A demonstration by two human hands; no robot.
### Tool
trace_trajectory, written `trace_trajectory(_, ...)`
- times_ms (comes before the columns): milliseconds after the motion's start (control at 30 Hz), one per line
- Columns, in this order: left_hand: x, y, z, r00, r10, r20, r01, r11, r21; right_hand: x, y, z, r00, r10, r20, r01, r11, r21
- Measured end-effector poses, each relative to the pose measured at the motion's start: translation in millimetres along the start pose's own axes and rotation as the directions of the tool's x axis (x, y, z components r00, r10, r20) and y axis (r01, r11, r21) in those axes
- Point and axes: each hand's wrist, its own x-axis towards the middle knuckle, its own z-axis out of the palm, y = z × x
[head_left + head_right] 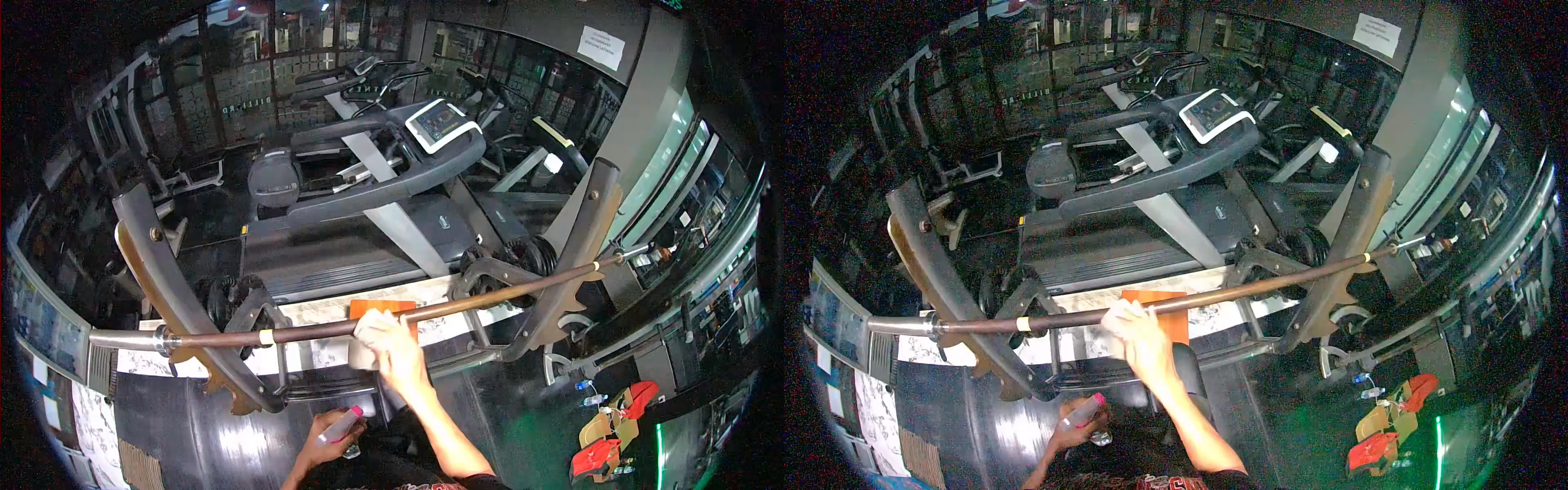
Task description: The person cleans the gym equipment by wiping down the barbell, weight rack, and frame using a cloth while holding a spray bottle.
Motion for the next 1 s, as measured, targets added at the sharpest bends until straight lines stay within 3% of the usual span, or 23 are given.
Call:
trace_trajectory(100,3,8,1,0.998,-0.018,0.066,0.021,0.999,-0.046,-5,18,-15,0.993,-0.036,0.115,0.055,0.985,-0.166)
trace_trajectory(133,3,10,2,0.997,-0.001,0.071,0.003,1.0,-0.031,-8,27,-24,0.981,0.192,0.007,-0.189,0.971,-0.15)
trace_trajectory(167,2,11,2,0.997,0.015,0.077,-0.013,1.0,-0.019,-6,34,-41,0.95,0.28,-0.141,-0.286,0.958,-0.028)
trace_trajectory(200,1,10,3,0.997,0.011,0.08,-0.01,1.0,-0.022,-2,46,-62,0.939,0.255,-0.232,-0.287,0.951,-0.113)
trace_trajectory(233,-1,7,3,0.995,0.008,0.095,-0.009,1.0,0.009,3,78,-74,0.917,0.097,-0.387,-0.191,0.959,-0.211)
trace_trajectory(300,-4,0,1,0.994,0.004,0.111,-0.009,0.999,0.041,16,100,-102,0.879,0.097,-0.467,-0.312,0.858,-0.409)
trace_trajectory(400,-7,-5,0,0.996,-0.021,0.092,0.025,0.999,-0.043,14,128,-83,0.939,0.095,-0.331,-0.271,0.797,-0.539)
trace_trajectory(467,-2,1,-2,0.996,0.069,0.055,-0.071,0.997,0.036,10,97,-50,0.951,0.099,-0.294,-0.207,0.908,-0.363)
trace_trajectory(500,-1,-2,-2,0.995,0.066,0.069,-0.069,0.997,0.033,12,77,-35,0.982,0.069,-0.176,-0.098,0.981,-0.166)
trace_trajectory(567,4,-10,0,0.994,0.039,0.101,-0.044,0.998,0.053,15,38,5,0.989,-0.051,-0.142,0.018,0.975,-0.221)
trace_trajectory(633,6,-4,5,0.995,0.054,0.081,-0.054,0.999,-0.004,17,3,23,0.995,-0.062,-0.077,0.065,0.997,0.044)
trace_trajectory(733,12,-2,12,0.983,0.073,0.168,-0.055,0.992,-0.111,11,-7,17,1.0,0.028,0.012,-0.028,1.0,0.005)
trace_trajectory(800,15,11,14,0.983,0.031,0.183,-0.007,0.992,-0.13,14,-5,-14,0.957,0.126,0.263,-0.205,0.932,0.299)
trace_trajectory(833,15,12,16,0.981,0.032,0.192,-0.007,0.992,-0.13,10,11,-21,0.973,0.081,0.216,-0.156,0.922,0.354)
trace_trajectory(867,16,13,18,0.985,0.031,0.171,-0.012,0.993,-0.114,7,25,-33,0.973,0.139,0.186,-0.182,0.954,0.239)
trace_trajectory(933,18,11,21,0.987,0.037,0.158,-0.021,0.995,-0.101,15,31,-71,0.95,0.303,-0.071,-0.301,0.953,0.043)
trace_trajectory(1000,19,1,22,0.983,0.046,0.178,-0.026,0.993,-0.116,24,69,-100,0.927,0.141,-0.348,-0.188,0.977,-0.104)
